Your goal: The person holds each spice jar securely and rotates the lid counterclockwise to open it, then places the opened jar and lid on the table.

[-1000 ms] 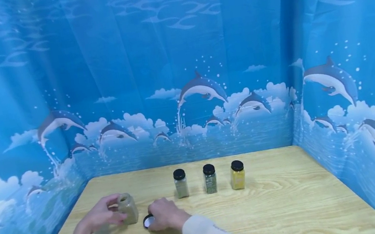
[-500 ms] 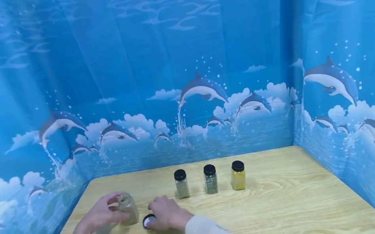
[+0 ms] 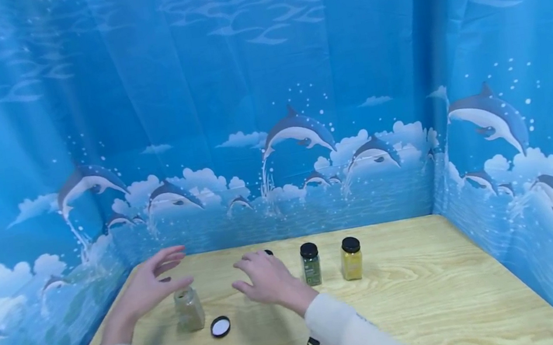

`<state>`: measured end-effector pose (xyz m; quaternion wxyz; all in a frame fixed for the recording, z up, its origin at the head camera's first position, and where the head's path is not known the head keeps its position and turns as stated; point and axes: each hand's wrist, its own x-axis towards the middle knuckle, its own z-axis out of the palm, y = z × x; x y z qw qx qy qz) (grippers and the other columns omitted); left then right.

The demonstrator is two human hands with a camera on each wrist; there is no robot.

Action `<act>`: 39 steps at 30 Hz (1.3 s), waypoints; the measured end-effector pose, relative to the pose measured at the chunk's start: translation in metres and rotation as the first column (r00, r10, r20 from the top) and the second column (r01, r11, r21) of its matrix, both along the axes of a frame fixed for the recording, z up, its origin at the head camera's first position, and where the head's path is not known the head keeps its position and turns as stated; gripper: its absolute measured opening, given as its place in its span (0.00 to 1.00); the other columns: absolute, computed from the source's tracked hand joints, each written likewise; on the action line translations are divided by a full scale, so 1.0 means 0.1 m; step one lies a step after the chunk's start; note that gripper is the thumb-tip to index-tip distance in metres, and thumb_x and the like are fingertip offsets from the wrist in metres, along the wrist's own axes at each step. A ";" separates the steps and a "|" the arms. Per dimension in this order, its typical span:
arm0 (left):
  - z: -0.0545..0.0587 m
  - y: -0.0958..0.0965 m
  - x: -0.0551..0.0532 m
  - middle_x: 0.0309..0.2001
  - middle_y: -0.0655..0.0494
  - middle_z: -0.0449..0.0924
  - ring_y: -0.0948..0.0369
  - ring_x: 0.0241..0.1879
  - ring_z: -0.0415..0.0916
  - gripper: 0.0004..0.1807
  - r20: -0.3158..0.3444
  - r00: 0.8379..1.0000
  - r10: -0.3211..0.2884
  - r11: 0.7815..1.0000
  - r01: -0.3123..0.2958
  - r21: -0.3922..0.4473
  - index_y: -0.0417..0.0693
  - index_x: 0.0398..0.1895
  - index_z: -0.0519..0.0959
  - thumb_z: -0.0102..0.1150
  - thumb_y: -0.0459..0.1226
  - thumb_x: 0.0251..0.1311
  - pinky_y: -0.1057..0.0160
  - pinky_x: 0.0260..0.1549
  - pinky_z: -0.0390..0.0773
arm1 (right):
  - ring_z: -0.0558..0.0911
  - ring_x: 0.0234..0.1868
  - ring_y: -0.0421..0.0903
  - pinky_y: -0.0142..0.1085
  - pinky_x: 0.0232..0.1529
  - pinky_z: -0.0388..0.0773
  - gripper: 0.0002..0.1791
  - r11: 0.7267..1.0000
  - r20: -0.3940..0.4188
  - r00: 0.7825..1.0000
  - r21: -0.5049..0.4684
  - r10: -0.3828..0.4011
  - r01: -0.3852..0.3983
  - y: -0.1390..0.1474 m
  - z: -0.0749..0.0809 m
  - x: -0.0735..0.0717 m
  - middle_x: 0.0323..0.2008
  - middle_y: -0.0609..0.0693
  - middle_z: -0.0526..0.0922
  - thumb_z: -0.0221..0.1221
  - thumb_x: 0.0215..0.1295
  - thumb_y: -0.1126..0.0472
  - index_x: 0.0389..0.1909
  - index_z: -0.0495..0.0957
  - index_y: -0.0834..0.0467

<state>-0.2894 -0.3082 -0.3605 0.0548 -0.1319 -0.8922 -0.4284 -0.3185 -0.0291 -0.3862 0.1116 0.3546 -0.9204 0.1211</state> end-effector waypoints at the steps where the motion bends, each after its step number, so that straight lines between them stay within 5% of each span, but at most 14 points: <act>1: 0.03 0.05 0.00 0.73 0.36 0.68 0.34 0.73 0.64 0.40 -0.008 1.000 0.000 1.000 0.000 -0.005 0.47 0.76 0.64 0.68 0.49 0.66 0.35 0.61 0.79 | 0.78 0.67 0.51 0.46 0.67 0.80 0.26 1.000 0.006 1.000 -0.001 -0.007 0.007 0.05 0.03 -0.02 0.67 0.52 0.80 0.55 0.77 0.43 0.67 0.77 0.52; 6: 0.08 0.32 -0.06 0.74 0.37 0.68 0.35 0.74 0.62 0.38 -0.006 1.000 -0.031 0.999 0.031 -0.013 0.46 0.76 0.64 0.66 0.49 0.68 0.37 0.63 0.78 | 0.77 0.69 0.53 0.49 0.68 0.79 0.27 0.999 0.092 0.995 -0.035 -0.023 0.026 0.29 0.17 -0.08 0.69 0.54 0.78 0.53 0.79 0.44 0.70 0.74 0.53; 16: -0.09 0.76 -0.29 0.72 0.40 0.71 0.38 0.72 0.67 0.35 0.039 0.997 -0.063 0.998 0.063 0.012 0.47 0.74 0.68 0.68 0.45 0.67 0.37 0.67 0.75 | 0.76 0.70 0.56 0.54 0.69 0.77 0.24 0.979 0.224 0.975 -0.199 -0.009 0.055 0.62 0.22 -0.21 0.67 0.55 0.79 0.56 0.78 0.50 0.68 0.76 0.56; 33: -0.84 1.25 -0.72 0.68 0.36 0.73 0.38 0.66 0.73 0.37 0.124 0.990 -0.074 0.977 0.047 0.207 0.40 0.70 0.69 0.73 0.39 0.60 0.40 0.65 0.78 | 0.78 0.68 0.57 0.55 0.68 0.77 0.22 0.964 0.234 0.972 -0.257 -0.009 0.070 0.74 0.18 -0.29 0.65 0.57 0.81 0.58 0.76 0.53 0.65 0.77 0.58; 39: -0.95 1.31 -0.75 0.67 0.32 0.72 0.37 0.64 0.74 0.37 0.137 0.986 -0.100 0.955 0.056 0.292 0.41 0.70 0.67 0.73 0.34 0.59 0.43 0.56 0.84 | 0.78 0.67 0.57 0.55 0.67 0.78 0.23 0.965 0.237 0.971 -0.253 -0.012 0.073 0.74 0.20 -0.27 0.65 0.56 0.81 0.58 0.76 0.52 0.66 0.77 0.57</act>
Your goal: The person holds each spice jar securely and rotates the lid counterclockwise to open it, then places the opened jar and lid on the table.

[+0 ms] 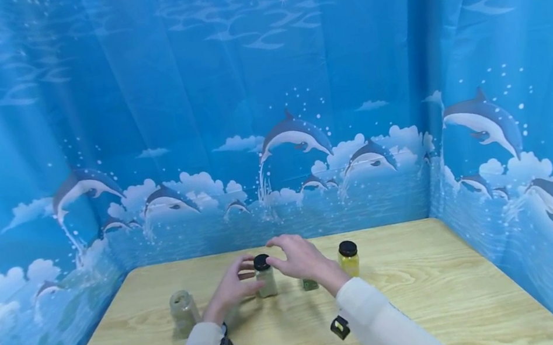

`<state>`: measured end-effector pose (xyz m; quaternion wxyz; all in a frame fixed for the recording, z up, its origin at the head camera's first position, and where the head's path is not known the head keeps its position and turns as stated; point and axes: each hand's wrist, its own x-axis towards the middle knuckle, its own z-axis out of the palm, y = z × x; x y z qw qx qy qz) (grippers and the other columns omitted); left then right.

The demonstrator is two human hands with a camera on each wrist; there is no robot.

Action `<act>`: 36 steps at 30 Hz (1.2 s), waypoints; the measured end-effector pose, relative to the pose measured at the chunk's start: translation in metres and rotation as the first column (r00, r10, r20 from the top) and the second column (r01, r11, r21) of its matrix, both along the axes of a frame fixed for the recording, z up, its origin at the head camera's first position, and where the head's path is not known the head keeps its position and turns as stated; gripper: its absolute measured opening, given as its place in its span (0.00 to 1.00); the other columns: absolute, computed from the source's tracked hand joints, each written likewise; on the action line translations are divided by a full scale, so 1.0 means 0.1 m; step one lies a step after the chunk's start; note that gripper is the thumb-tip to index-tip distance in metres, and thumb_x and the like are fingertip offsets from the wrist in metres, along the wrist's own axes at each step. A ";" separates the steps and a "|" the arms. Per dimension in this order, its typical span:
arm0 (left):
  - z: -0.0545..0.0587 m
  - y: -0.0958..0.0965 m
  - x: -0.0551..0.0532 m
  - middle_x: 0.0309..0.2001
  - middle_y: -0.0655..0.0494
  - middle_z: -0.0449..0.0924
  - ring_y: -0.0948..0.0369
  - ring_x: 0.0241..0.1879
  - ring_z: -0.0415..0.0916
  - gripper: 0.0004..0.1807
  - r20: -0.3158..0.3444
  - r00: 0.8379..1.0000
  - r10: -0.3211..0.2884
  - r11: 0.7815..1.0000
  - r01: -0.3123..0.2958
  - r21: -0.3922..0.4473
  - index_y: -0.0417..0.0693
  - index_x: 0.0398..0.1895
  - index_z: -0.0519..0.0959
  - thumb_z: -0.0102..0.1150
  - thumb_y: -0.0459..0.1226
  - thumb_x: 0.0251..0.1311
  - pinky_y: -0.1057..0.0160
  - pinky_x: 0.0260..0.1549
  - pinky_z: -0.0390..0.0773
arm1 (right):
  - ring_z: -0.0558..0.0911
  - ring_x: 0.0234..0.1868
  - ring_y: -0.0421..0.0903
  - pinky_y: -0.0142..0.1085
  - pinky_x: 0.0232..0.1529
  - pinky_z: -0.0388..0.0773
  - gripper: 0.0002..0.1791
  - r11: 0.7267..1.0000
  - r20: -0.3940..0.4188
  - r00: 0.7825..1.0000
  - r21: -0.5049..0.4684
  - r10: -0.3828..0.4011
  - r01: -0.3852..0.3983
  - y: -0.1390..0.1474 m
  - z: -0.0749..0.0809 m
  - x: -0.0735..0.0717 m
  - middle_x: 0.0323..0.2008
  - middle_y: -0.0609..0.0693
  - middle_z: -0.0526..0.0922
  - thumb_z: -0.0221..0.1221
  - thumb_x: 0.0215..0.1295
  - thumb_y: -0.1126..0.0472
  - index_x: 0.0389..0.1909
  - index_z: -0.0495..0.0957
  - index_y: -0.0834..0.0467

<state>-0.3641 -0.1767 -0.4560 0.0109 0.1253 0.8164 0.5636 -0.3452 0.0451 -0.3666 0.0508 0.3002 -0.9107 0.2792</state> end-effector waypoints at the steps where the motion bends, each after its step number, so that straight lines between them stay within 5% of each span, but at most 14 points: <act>1: -0.01 0.01 0.00 0.67 0.31 0.72 0.36 0.64 0.74 0.37 0.008 1.000 -0.005 1.000 0.005 0.013 0.41 0.71 0.67 0.73 0.33 0.59 0.45 0.54 0.86 | 0.78 0.67 0.57 0.55 0.67 0.78 0.23 1.000 0.000 1.000 0.000 -0.002 0.002 0.00 0.00 0.00 0.65 0.56 0.81 0.58 0.76 0.52 0.66 0.77 0.57; 6: -0.05 0.04 -0.01 0.67 0.27 0.70 0.36 0.63 0.76 0.35 0.048 0.998 -0.042 0.998 0.039 0.056 0.40 0.71 0.67 0.70 0.33 0.62 0.48 0.45 0.89 | 0.78 0.67 0.57 0.54 0.67 0.78 0.23 1.000 -0.002 1.000 0.002 -0.003 0.003 -0.01 -0.01 0.01 0.66 0.56 0.80 0.59 0.76 0.52 0.66 0.77 0.57; 14: -0.06 0.06 -0.01 0.63 0.32 0.76 0.44 0.57 0.82 0.30 0.110 0.994 -0.012 0.996 0.002 0.087 0.43 0.63 0.74 0.75 0.36 0.58 0.51 0.42 0.90 | 0.79 0.67 0.57 0.55 0.66 0.79 0.23 1.000 -0.007 1.000 0.012 -0.006 0.006 0.02 -0.02 0.02 0.66 0.56 0.80 0.59 0.75 0.52 0.66 0.76 0.57; 21: -0.04 0.06 0.07 0.59 0.36 0.79 0.52 0.49 0.86 0.25 0.119 0.990 -0.081 0.993 0.070 0.099 0.39 0.50 0.75 0.78 0.34 0.54 0.51 0.37 0.91 | 0.79 0.67 0.57 0.55 0.67 0.78 0.23 1.000 -0.015 1.000 0.012 -0.003 0.003 0.06 -0.06 0.03 0.67 0.55 0.80 0.59 0.75 0.53 0.66 0.76 0.56; 29: -0.07 0.13 0.18 0.62 0.38 0.77 0.52 0.53 0.84 0.28 0.168 0.981 -0.096 0.987 0.071 0.145 0.43 0.58 0.76 0.77 0.38 0.56 0.51 0.41 0.90 | 0.82 0.61 0.56 0.53 0.61 0.82 0.23 1.000 -0.021 1.000 0.026 -0.002 0.002 0.13 -0.08 0.06 0.64 0.55 0.82 0.59 0.74 0.53 0.66 0.77 0.57; 36: -0.11 0.15 0.24 0.62 0.38 0.77 0.51 0.55 0.83 0.29 0.149 0.985 -0.091 0.985 0.067 0.159 0.47 0.61 0.77 0.76 0.41 0.58 0.51 0.42 0.90 | 0.84 0.59 0.56 0.52 0.60 0.83 0.22 1.000 -0.033 0.999 0.015 0.007 -0.007 0.18 -0.09 0.11 0.64 0.56 0.82 0.59 0.75 0.54 0.65 0.77 0.58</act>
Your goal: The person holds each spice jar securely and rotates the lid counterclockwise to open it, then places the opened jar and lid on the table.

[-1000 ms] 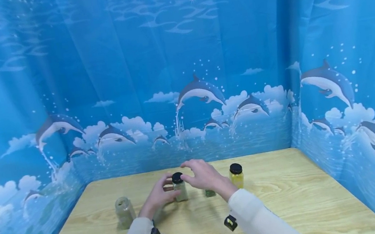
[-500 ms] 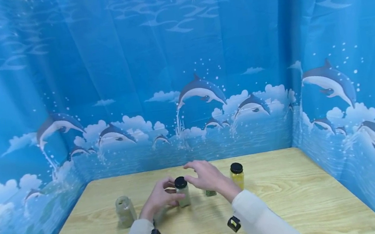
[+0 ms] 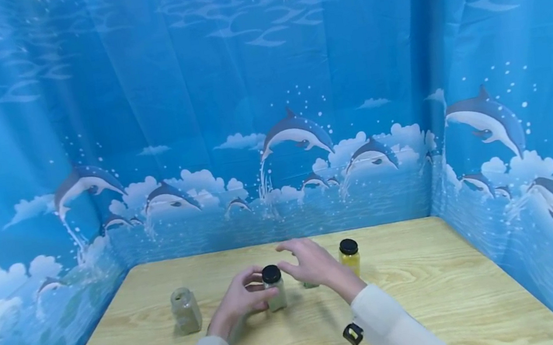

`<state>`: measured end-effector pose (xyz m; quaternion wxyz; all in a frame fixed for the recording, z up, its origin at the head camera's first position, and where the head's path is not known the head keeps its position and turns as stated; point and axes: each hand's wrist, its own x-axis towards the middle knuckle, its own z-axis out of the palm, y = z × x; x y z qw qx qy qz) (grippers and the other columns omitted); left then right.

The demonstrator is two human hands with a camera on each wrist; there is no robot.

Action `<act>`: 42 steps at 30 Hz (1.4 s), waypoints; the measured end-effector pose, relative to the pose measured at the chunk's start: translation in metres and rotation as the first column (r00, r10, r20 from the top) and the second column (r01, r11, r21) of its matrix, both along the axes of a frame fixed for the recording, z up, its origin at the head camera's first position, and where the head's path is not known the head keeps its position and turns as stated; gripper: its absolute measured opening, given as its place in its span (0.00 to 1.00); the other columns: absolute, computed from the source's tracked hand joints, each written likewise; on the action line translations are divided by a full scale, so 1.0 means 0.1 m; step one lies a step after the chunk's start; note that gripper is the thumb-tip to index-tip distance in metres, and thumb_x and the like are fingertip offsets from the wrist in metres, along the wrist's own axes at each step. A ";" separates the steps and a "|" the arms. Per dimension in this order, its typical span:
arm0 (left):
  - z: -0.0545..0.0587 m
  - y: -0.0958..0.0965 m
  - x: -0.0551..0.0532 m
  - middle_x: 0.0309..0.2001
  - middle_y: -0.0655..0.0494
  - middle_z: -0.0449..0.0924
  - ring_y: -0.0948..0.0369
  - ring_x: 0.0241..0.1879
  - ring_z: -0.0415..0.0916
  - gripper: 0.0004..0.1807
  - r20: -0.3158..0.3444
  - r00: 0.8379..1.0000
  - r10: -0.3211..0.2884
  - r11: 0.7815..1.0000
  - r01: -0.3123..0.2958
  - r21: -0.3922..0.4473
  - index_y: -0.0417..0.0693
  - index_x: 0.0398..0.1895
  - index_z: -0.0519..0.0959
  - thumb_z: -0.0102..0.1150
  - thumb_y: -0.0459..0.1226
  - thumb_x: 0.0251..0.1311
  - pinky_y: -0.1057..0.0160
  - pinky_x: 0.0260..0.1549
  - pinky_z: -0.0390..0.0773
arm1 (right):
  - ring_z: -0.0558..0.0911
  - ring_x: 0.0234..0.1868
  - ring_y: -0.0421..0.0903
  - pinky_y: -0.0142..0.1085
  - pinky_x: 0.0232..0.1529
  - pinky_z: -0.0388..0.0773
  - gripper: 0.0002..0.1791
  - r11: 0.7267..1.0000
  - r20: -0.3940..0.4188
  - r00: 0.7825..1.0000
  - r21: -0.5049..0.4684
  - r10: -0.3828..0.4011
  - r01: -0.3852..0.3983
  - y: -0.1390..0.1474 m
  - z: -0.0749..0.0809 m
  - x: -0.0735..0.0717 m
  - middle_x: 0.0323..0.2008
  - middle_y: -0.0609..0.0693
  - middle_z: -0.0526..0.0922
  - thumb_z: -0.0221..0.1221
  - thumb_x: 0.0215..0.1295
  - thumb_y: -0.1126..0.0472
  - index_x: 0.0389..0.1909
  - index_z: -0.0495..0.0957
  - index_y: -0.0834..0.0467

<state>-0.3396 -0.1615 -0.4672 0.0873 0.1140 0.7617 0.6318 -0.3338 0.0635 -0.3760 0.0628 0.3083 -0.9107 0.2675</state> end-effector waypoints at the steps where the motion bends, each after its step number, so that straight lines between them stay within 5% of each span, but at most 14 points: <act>1: 0.00 0.00 0.01 0.62 0.38 0.78 0.51 0.55 0.83 0.29 -0.004 1.000 -0.001 1.000 0.001 0.001 0.47 0.60 0.76 0.76 0.41 0.58 0.51 0.42 0.90 | 0.84 0.59 0.56 0.52 0.60 0.83 0.22 1.000 -0.002 1.000 0.000 0.001 -0.001 0.01 0.00 0.01 0.64 0.56 0.82 0.59 0.75 0.54 0.65 0.77 0.58; 17: -0.02 0.11 0.20 0.60 0.42 0.80 0.54 0.53 0.82 0.28 0.012 1.000 0.024 1.000 -0.024 0.005 0.42 0.58 0.79 0.77 0.40 0.56 0.51 0.43 0.90 | 0.85 0.55 0.51 0.51 0.61 0.82 0.21 1.000 -0.023 0.999 0.011 -0.023 0.023 0.11 -0.04 0.16 0.61 0.55 0.84 0.61 0.73 0.53 0.62 0.80 0.58; 26: -0.04 0.11 0.24 0.60 0.38 0.78 0.54 0.51 0.84 0.28 0.030 0.999 -0.027 0.999 0.027 0.025 0.42 0.57 0.78 0.77 0.41 0.55 0.51 0.43 0.90 | 0.83 0.60 0.55 0.54 0.62 0.81 0.21 1.000 0.001 1.000 -0.010 -0.028 0.028 0.18 -0.06 0.26 0.59 0.55 0.85 0.61 0.73 0.53 0.62 0.80 0.58; 42: -0.04 0.23 0.31 0.54 0.47 0.81 0.57 0.47 0.84 0.29 0.061 0.993 -0.104 0.994 0.101 0.050 0.44 0.60 0.78 0.77 0.40 0.56 0.52 0.43 0.90 | 0.81 0.63 0.55 0.56 0.64 0.79 0.24 0.998 0.037 0.998 -0.016 -0.059 0.060 0.21 -0.15 0.36 0.61 0.53 0.84 0.65 0.69 0.48 0.61 0.80 0.55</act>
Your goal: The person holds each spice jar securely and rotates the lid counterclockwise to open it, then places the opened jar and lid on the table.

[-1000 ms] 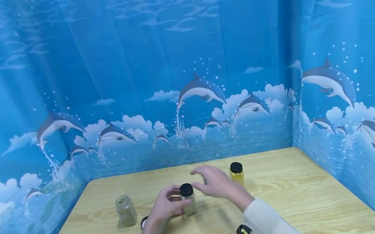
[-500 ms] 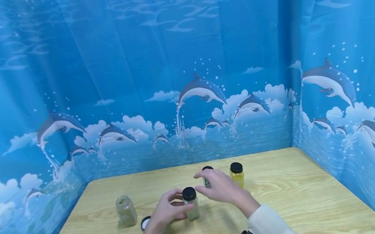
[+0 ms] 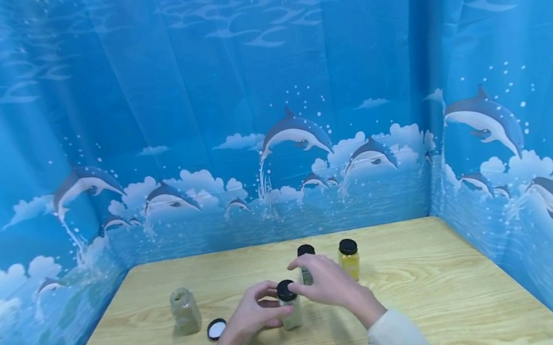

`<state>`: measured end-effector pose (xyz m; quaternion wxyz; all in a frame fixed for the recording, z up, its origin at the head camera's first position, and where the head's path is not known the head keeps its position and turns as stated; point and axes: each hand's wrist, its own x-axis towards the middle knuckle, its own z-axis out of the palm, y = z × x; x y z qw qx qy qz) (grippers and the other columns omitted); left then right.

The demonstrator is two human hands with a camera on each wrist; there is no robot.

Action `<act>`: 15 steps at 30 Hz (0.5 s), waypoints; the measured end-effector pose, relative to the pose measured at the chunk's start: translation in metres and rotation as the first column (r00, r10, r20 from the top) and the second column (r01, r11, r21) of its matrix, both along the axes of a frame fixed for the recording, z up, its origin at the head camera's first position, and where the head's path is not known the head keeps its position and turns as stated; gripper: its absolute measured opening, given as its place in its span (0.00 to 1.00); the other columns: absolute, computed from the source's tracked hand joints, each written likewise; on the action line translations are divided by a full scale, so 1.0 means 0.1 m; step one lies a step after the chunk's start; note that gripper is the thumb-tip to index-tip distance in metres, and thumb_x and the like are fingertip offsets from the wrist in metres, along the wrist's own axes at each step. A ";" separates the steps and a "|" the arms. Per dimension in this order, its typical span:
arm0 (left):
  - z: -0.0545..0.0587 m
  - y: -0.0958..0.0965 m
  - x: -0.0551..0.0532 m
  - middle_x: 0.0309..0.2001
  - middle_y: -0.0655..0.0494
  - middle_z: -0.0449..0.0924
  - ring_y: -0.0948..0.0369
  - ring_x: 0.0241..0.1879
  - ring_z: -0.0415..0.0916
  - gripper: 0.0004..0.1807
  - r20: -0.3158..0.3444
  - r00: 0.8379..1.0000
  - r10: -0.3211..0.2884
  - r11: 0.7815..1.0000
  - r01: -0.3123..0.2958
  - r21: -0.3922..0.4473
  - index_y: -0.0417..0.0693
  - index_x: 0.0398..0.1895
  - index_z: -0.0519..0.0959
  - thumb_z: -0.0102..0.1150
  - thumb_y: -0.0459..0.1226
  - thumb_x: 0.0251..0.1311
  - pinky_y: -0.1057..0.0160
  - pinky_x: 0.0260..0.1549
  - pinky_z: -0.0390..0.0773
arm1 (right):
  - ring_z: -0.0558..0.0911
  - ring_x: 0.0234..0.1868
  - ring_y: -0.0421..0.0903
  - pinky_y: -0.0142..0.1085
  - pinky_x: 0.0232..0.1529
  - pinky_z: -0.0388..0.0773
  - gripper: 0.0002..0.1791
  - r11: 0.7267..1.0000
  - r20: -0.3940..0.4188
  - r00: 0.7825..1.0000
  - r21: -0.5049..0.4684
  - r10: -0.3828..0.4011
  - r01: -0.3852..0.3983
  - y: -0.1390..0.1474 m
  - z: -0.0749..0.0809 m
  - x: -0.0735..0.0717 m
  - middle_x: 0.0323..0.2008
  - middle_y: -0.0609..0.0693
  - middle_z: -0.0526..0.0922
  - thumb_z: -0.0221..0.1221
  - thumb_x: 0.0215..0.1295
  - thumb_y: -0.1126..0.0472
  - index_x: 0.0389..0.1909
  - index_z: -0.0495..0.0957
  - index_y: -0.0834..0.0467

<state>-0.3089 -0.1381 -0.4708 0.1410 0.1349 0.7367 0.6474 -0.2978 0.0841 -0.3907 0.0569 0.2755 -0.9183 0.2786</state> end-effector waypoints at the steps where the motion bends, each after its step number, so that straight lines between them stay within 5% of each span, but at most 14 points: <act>1: 0.00 0.01 0.00 0.54 0.47 0.81 0.57 0.48 0.84 0.28 -0.004 1.000 -0.003 1.000 0.003 0.002 0.43 0.59 0.78 0.77 0.39 0.56 0.52 0.43 0.90 | 0.81 0.63 0.55 0.56 0.64 0.79 0.25 1.000 -0.002 1.000 -0.001 -0.001 0.001 0.00 -0.01 0.00 0.61 0.53 0.84 0.66 0.68 0.47 0.61 0.80 0.55; 15: -0.02 0.02 0.02 0.57 0.48 0.81 0.56 0.50 0.83 0.28 -0.007 1.000 -0.015 1.000 0.015 0.004 0.46 0.60 0.79 0.77 0.40 0.56 0.51 0.44 0.90 | 0.79 0.65 0.58 0.61 0.67 0.75 0.29 0.997 -0.021 0.999 -0.065 -0.034 0.033 -0.03 -0.15 0.01 0.63 0.54 0.82 0.67 0.66 0.44 0.62 0.79 0.55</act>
